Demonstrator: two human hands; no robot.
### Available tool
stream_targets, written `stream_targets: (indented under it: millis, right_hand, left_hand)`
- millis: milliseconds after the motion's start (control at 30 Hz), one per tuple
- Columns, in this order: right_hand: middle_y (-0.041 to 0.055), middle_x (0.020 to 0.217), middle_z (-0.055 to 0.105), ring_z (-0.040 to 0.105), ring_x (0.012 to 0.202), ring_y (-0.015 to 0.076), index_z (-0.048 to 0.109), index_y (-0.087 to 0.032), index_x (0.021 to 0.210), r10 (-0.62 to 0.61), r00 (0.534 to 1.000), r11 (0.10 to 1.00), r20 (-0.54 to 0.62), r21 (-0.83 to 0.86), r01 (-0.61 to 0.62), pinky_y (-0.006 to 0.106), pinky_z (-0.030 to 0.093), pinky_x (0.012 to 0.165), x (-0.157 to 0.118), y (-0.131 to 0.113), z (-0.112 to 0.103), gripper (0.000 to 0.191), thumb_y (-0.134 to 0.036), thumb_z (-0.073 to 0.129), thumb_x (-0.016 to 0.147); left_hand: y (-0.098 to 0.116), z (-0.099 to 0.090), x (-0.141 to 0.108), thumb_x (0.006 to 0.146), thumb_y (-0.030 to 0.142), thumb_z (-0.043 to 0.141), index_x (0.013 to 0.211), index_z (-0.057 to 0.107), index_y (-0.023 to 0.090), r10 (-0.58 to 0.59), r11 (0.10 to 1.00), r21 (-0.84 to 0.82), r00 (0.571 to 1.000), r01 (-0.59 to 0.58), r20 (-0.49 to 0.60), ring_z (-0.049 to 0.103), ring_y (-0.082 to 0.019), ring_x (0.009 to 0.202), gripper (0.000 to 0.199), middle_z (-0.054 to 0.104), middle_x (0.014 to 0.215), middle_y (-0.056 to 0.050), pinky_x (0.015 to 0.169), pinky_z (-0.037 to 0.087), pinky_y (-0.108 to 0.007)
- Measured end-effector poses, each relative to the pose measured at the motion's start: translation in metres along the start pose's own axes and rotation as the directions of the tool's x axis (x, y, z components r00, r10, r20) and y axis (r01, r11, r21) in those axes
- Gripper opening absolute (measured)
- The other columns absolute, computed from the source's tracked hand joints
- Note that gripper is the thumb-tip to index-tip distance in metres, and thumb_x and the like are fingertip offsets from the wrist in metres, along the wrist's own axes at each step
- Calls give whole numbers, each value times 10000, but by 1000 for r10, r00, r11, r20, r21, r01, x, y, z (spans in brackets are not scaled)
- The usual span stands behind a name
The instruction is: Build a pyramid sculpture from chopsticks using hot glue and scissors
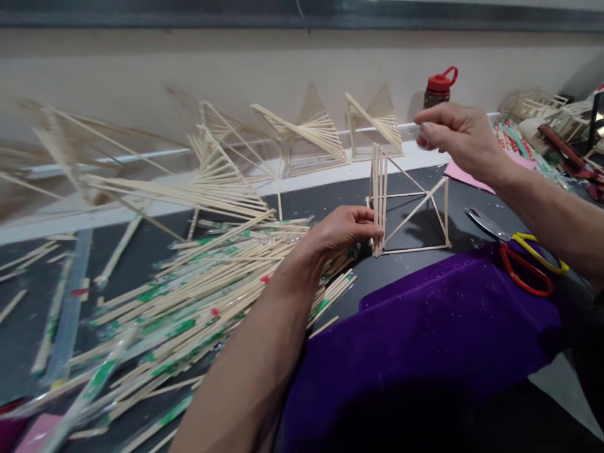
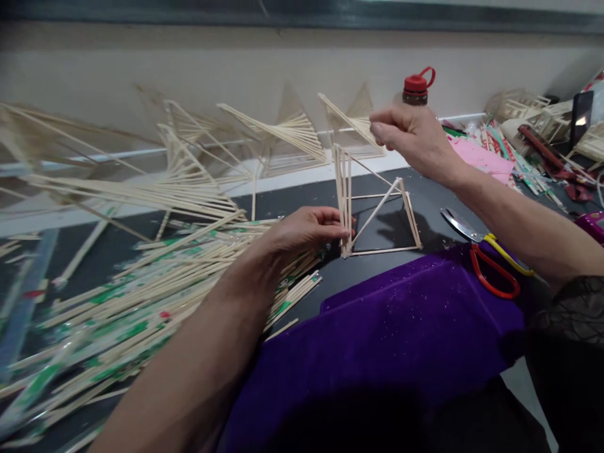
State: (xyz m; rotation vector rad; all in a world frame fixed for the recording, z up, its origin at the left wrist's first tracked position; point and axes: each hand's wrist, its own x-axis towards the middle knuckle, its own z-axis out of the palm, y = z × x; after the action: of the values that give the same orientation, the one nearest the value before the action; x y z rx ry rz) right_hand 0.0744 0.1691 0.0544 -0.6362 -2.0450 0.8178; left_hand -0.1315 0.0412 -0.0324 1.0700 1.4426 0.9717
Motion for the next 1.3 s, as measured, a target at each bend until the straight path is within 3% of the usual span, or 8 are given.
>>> stream_targets:
  millis: [233, 400, 600, 733, 900, 1133, 1200, 1300]
  right_hand:
    - [12, 789, 676, 587, 756, 135, 736, -171, 886, 39, 999, 998, -2, -43, -39, 287, 468, 718, -20, 5, -14, 151, -218, 622, 797]
    - [29, 775, 690, 589, 732, 140, 730, -187, 836, 124, 991, 990, 59, 61, -127, 285, 477, 677, -35, 14, -16, 179, -340, 641, 813]
    - [48, 816, 709, 600, 711, 123, 701, -191, 778, 237, 957, 949, 164, 169, -264, 246, 442, 598, -53, 29, -12, 317, -494, 635, 842]
    - [50, 826, 703, 597, 708, 113, 667, -177, 772, 298, 950, 927, 91, 210, -311, 228, 430, 580, -52, 29, -13, 310, -473, 634, 857]
    - [10, 656, 618, 532, 599, 97, 559, -190, 668, 280, 960, 935, -21, 231, -268, 235, 415, 549, -38, 27, -20, 279, -378, 673, 839]
    - [-25, 490, 480, 411, 448, 97, 413, -227, 525, 195, 971, 963, -137, 214, -163, 266, 363, 450, -25, 28, -42, 450, -418, 581, 896]
    - [-11, 536, 535, 468, 494, 107, 485, -219, 549, 176, 977, 974, -123, 164, -155, 273, 400, 486, -23, 23, -44, 368, -350, 628, 861]
    - [23, 732, 673, 584, 635, 135, 650, -194, 714, 170, 985, 982, -34, 88, -166, 287, 458, 565, -17, 7, -41, 78, -127, 680, 740]
  left_hand:
    - [0, 6, -5, 583, 211, 811, 759, 734, 153, -50, 998, -34, 999, 50, 3, 500, -106, 488, 200, 690, 686, -96, 478, 355, -273]
    - [-2, 4, -2, 585, 228, 812, 762, 715, 147, -67, 996, -59, 997, 69, 36, 472, -77, 461, 218, 702, 711, -94, 453, 335, -245]
    - [1, 7, -2, 583, 214, 809, 794, 720, 141, -81, 994, -80, 997, 81, 2, 505, -76, 486, 240, 727, 755, -97, 453, 340, -221]
    - [5, 10, -2, 605, 234, 787, 797, 719, 150, -59, 995, -87, 998, 58, -12, 441, -58, 444, 221, 725, 743, -85, 429, 279, -219]
    - [10, 10, -2, 619, 310, 782, 784, 729, 160, -10, 1000, 10, 997, 10, -75, 379, -61, 450, 229, 720, 754, -86, 439, 230, -241]
    - [14, 6, 0, 624, 337, 766, 759, 737, 212, 94, 989, 128, 982, -74, -161, 553, -143, 627, 186, 678, 731, -43, 575, 373, -288]
    - [17, 5, 2, 618, 332, 770, 805, 742, 212, 105, 988, 130, 978, -83, -179, 580, -149, 686, 224, 708, 825, -47, 588, 382, -277]
    - [22, 5, 6, 592, 340, 797, 849, 739, 199, 103, 995, 40, 975, -97, -196, 611, -160, 778, 299, 729, 944, -61, 641, 423, -270]
